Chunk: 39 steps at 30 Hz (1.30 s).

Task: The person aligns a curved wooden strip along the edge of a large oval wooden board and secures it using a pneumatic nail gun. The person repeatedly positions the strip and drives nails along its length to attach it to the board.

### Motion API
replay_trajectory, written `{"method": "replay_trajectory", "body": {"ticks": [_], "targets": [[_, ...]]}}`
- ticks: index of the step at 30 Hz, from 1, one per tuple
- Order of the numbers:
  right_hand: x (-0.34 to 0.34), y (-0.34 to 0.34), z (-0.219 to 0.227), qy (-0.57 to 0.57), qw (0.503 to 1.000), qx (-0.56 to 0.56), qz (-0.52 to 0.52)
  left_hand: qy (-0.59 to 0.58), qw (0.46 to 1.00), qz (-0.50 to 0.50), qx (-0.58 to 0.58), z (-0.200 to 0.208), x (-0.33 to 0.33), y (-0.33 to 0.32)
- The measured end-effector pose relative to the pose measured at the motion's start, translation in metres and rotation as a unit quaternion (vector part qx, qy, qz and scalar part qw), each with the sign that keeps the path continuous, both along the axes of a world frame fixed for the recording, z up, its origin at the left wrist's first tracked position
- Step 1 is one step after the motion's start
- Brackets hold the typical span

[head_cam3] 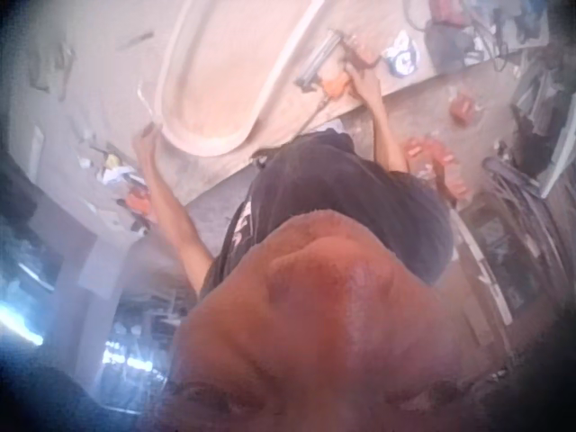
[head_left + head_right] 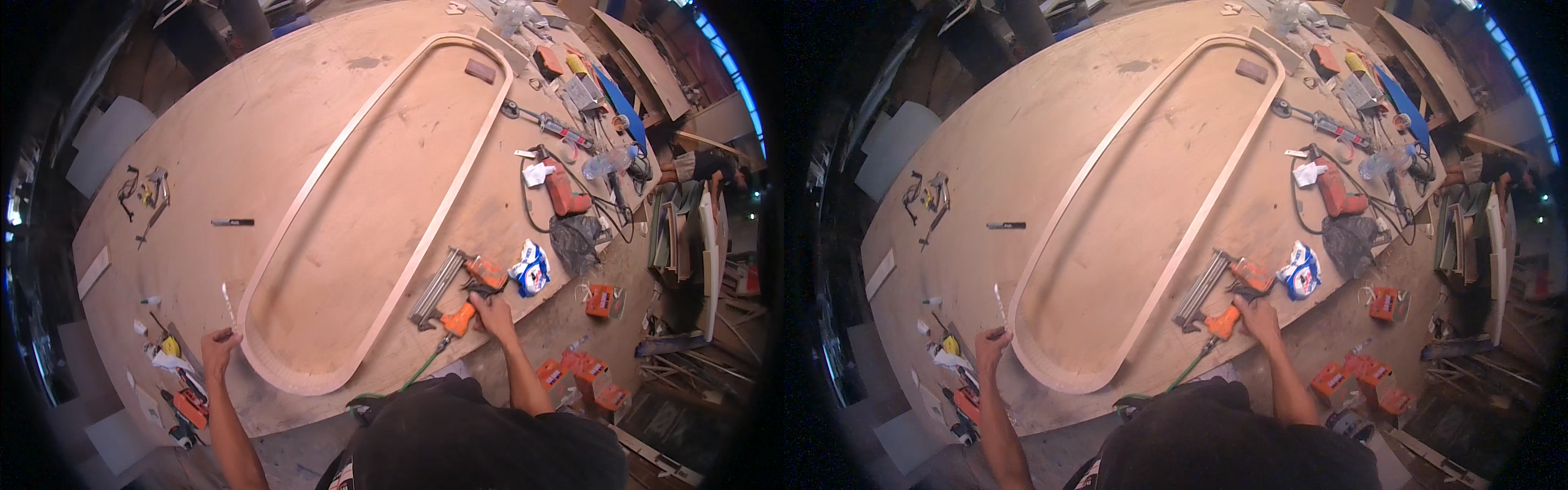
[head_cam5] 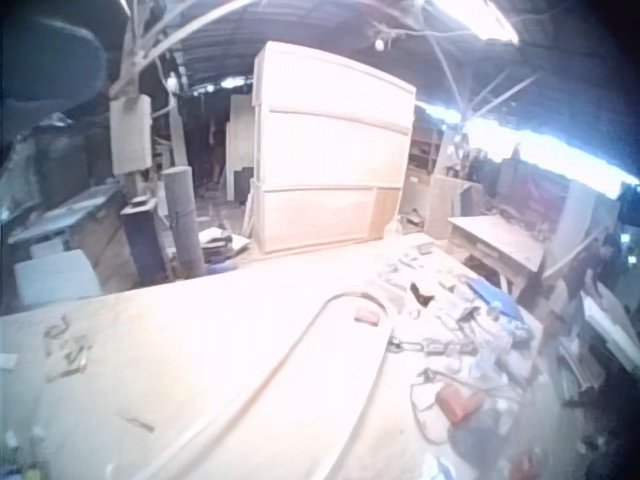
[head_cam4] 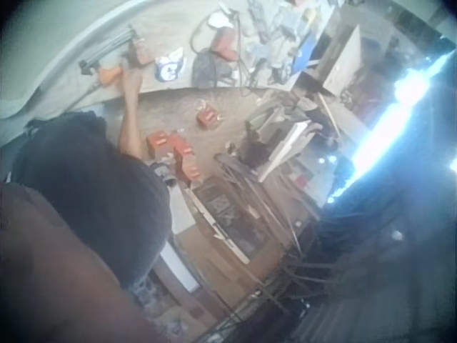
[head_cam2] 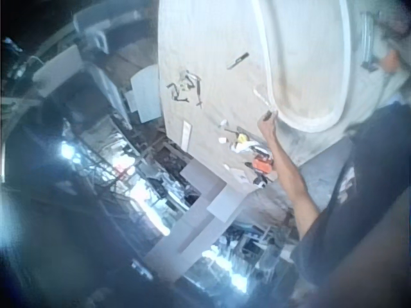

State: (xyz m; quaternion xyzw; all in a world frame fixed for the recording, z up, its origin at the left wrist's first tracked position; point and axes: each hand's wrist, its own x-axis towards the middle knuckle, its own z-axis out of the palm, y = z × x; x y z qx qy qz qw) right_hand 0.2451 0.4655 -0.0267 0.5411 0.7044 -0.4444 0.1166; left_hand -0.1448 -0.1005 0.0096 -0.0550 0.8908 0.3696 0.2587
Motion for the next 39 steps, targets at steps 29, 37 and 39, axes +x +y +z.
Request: {"method": "replay_trajectory", "body": {"ticks": [29, 37, 39], "targets": [[-0.479, 0.576, 0.018, -0.154, 0.617, 0.716, 0.288, -0.113, 0.989, 0.082, -0.051, 0.043, 0.007, 0.019], [-0.486, 0.581, 0.029, -0.081, 0.699, 0.659, 0.265, -0.114, 0.989, 0.09, -0.021, 0.033, 0.012, -0.017], [-0.485, 0.582, 0.037, -0.033, 0.739, 0.627, 0.244, -0.102, 0.992, 0.067, -0.017, 0.034, 0.011, -0.016]]}}
